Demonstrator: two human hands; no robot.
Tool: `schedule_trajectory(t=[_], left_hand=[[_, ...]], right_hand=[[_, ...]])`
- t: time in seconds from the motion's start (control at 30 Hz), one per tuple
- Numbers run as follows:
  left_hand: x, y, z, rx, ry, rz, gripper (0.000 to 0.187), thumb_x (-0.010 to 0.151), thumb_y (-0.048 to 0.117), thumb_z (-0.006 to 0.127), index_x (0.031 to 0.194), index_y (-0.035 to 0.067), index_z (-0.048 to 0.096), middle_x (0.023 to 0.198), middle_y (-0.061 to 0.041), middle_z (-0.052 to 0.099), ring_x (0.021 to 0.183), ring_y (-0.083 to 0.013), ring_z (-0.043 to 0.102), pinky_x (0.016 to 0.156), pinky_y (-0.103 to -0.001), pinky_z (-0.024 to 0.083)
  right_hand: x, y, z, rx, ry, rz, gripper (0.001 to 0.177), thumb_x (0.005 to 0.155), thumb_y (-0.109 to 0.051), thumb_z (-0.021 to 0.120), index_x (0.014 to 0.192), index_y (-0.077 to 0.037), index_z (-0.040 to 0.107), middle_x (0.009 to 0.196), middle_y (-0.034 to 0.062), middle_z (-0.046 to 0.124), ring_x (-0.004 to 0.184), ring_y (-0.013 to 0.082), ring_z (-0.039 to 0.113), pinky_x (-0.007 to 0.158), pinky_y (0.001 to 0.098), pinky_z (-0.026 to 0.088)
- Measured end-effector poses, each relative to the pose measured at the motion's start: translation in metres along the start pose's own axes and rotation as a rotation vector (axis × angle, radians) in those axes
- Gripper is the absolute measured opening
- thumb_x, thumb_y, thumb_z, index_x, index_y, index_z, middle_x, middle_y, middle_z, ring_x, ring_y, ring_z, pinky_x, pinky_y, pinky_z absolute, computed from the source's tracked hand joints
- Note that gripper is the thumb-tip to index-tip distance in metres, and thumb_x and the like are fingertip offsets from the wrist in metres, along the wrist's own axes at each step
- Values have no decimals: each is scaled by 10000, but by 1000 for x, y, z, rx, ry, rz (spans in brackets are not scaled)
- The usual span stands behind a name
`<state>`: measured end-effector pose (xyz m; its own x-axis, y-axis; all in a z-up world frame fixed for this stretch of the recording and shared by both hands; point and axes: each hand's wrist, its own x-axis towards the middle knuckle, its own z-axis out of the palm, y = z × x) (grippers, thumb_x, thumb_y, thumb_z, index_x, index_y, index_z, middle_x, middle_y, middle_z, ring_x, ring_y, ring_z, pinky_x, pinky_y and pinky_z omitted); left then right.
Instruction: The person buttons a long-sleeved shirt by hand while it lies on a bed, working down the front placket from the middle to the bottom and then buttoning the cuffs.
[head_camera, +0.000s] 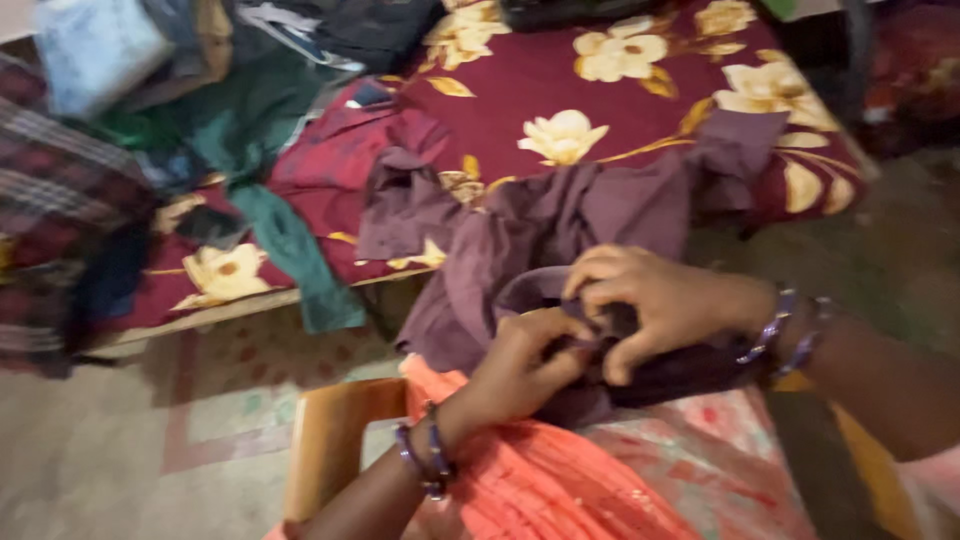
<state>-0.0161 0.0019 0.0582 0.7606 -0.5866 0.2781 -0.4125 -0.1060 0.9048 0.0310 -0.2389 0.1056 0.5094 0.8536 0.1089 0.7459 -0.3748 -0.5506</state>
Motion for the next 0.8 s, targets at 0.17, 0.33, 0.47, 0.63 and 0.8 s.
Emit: schedule_trajectory(t=[0.17,0.33,0.47,0.63,0.8], left_hand=[[-2,33,3,594,-75,291,199,862,176,713,1035,79,731,976,-78,677,927,-258,630,813,-410,405],[-7,42,8,788,-127,381,269,889,154,651,1131,64,728,987,-64,639,961,-247,626,820,-405,416],[-11,49,8,955,-99,435,297,861,161,608,1113,52,721,978,-53,628,915,-229,622,757,-368,455],[-13,52,8,1080,-99,403,234,853,182,624,1030,54,709,906,-29,604,851,-194,622,667,-345,477],[5,56,-16,854,-86,517,307,891,318,710,1098,91,714,1086,-51,689,1158,-285,617,889,-425,455]], right_hand=[[-11,39,-9,148,-237,252,384,703,-354,875,963,-127,707,1462,109,496,1361,323,412,1083,466,344],[-17,44,-7,136,-273,275,391,698,-124,807,1072,-147,695,1409,112,470,1342,308,415,1061,414,361],[-12,26,-7,-86,-107,427,288,691,-137,806,918,-126,630,1129,95,527,1012,259,620,855,345,526],[-8,16,-13,-173,-48,382,329,659,-155,844,855,-98,586,1178,86,523,850,302,637,702,415,524],[-6,9,-20,-155,206,70,259,628,-36,740,770,-51,524,990,65,629,912,319,609,759,405,482]])
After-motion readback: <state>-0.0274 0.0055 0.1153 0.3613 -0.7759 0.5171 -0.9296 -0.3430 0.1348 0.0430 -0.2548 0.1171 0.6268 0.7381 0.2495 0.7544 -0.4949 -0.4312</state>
